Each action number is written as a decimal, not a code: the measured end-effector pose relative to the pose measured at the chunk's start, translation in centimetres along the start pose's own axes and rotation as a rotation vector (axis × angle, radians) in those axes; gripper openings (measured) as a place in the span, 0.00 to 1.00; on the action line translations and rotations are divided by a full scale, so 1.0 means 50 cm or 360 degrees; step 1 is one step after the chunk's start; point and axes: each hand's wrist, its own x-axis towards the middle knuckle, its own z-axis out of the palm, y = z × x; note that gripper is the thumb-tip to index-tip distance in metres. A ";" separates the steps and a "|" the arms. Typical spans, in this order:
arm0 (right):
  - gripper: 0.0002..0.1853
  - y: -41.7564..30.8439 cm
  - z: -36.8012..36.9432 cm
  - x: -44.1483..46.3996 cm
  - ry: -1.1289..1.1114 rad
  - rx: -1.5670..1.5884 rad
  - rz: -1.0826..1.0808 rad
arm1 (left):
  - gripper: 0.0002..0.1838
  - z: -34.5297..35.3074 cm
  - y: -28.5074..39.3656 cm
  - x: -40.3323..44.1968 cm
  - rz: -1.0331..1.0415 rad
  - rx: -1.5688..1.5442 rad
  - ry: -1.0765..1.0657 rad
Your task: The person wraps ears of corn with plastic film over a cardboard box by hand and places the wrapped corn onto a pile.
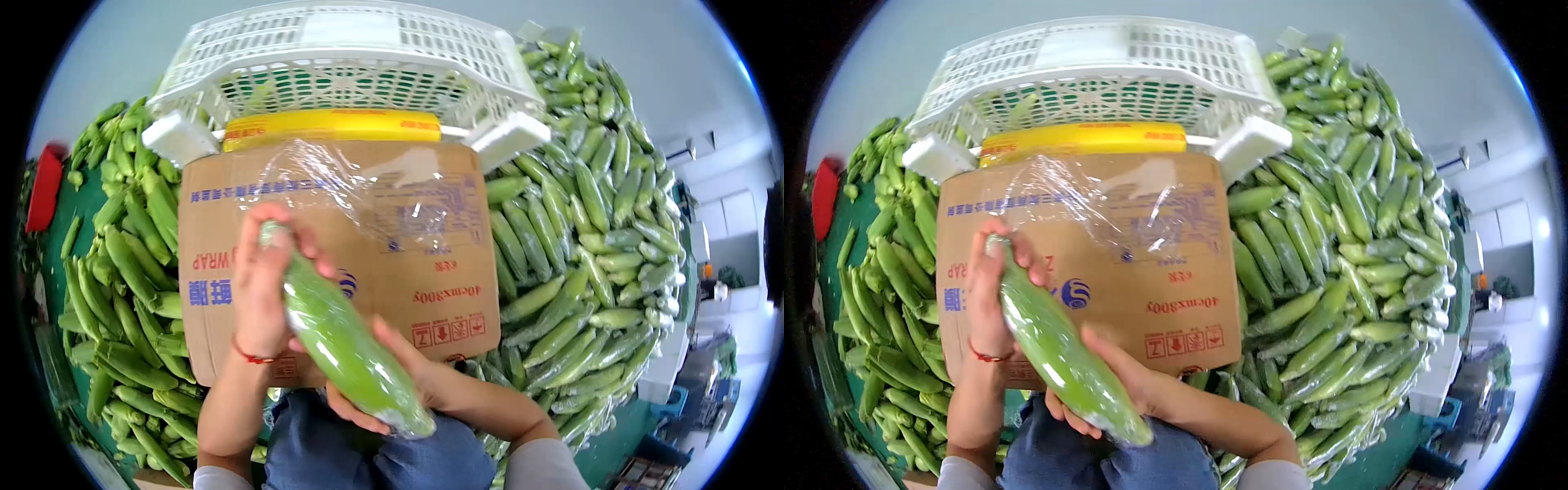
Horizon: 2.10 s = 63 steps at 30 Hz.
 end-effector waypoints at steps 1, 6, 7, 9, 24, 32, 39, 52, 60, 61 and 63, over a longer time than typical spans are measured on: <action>0.50 -0.001 -0.014 -0.026 0.0199 -0.0255 -0.0095 | 0.09 -0.015 0.000 -0.009 -0.0006 0.0249 0.0176; 0.28 -0.023 0.007 -0.118 0.0823 -0.2769 -0.1287 | 0.15 -0.111 -0.034 -0.111 -0.0059 0.0721 0.0386; 0.23 -0.031 0.038 -0.149 0.0900 -0.2879 -0.1402 | 0.19 -0.157 -0.027 -0.126 0.0139 0.1850 0.0281; 0.09 -0.055 0.059 -0.173 0.0865 -0.2976 -0.1926 | 0.22 -0.098 -0.031 -0.163 -0.0829 0.0589 0.0750; 0.38 -0.031 -0.061 -0.103 0.1021 -0.0644 -0.2110 | 0.44 0.106 -0.101 -0.108 0.0060 0.2066 -0.1198; 0.27 -0.408 -0.173 -0.324 0.1889 -0.0895 -0.2085 | 0.30 0.031 -0.072 -0.127 0.0375 0.2416 -0.1186; 0.23 -0.269 -0.133 -0.160 0.1564 -0.2982 -0.1541 | 0.34 -0.147 0.008 -0.059 0.0437 0.2935 -0.0055; 0.02 -0.141 -0.078 -0.220 0.1696 -0.2687 -0.1742 | 0.06 -0.278 0.143 -0.067 0.0830 0.2885 -0.0043; 0.04 -0.011 -0.138 -0.285 0.1604 -0.2446 -0.0778 | 0.05 -0.302 0.065 -0.360 0.1012 0.2462 -0.0323; 0.05 -0.015 -0.144 -0.278 0.1570 -0.2453 -0.0783 | 0.06 -0.321 0.052 -0.368 0.1076 0.2563 -0.0299; 0.06 -0.015 -0.148 -0.267 0.1541 -0.2458 -0.0788 | 0.11 -0.370 0.069 -0.381 0.0835 0.3000 0.0145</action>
